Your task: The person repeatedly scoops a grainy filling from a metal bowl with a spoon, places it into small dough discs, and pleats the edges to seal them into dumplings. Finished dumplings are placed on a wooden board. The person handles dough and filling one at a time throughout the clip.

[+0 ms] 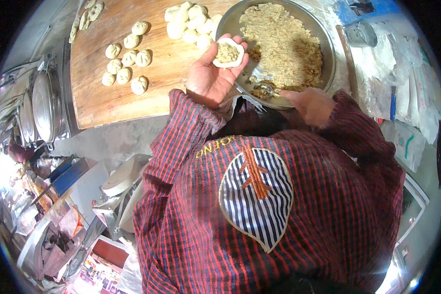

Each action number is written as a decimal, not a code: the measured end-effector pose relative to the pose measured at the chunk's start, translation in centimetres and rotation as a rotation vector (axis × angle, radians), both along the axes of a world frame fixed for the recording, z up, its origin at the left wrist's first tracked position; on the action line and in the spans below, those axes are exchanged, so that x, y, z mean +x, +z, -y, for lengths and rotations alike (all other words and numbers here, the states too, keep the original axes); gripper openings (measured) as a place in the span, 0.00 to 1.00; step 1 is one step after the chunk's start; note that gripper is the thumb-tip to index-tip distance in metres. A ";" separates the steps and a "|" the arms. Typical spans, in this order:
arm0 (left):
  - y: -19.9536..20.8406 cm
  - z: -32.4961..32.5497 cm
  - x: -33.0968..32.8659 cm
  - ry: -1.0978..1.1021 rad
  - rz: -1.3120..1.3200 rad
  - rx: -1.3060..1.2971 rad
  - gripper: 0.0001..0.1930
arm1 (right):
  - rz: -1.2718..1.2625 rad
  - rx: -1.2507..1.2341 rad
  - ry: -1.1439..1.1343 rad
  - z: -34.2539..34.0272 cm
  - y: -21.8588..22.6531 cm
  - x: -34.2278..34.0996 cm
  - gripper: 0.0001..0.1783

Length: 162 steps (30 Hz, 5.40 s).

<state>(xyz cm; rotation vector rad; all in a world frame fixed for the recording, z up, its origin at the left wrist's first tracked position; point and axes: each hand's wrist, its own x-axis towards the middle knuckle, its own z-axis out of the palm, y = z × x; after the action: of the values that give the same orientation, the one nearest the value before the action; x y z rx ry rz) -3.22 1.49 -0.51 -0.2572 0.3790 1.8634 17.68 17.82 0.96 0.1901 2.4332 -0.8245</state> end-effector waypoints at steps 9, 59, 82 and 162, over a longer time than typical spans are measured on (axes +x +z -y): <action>-0.2 -0.5 -0.6 0.067 -0.095 -0.056 0.19 | 0.052 -1.001 -0.612 -2.4 0.9 -0.3 0.20; 1.9 -1.6 1.0 -0.173 -0.325 -0.028 0.20 | -0.926 -0.376 -0.362 -1.5 1.3 -8.6 0.27; 1.7 -1.2 2.7 -0.295 -0.885 -0.354 0.15 | -0.939 -0.272 -0.327 1.1 -0.5 -7.0 0.11; 1.7 2.5 3.9 -0.149 -0.799 -0.237 0.20 | -1.017 0.015 -0.018 4.3 2.6 -9.2 0.07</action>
<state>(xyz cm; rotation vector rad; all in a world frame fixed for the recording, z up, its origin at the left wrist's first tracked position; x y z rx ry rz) 0.69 -1.05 1.15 0.3712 1.1328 1.7063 8.51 13.52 3.54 -0.2822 3.3655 -1.0815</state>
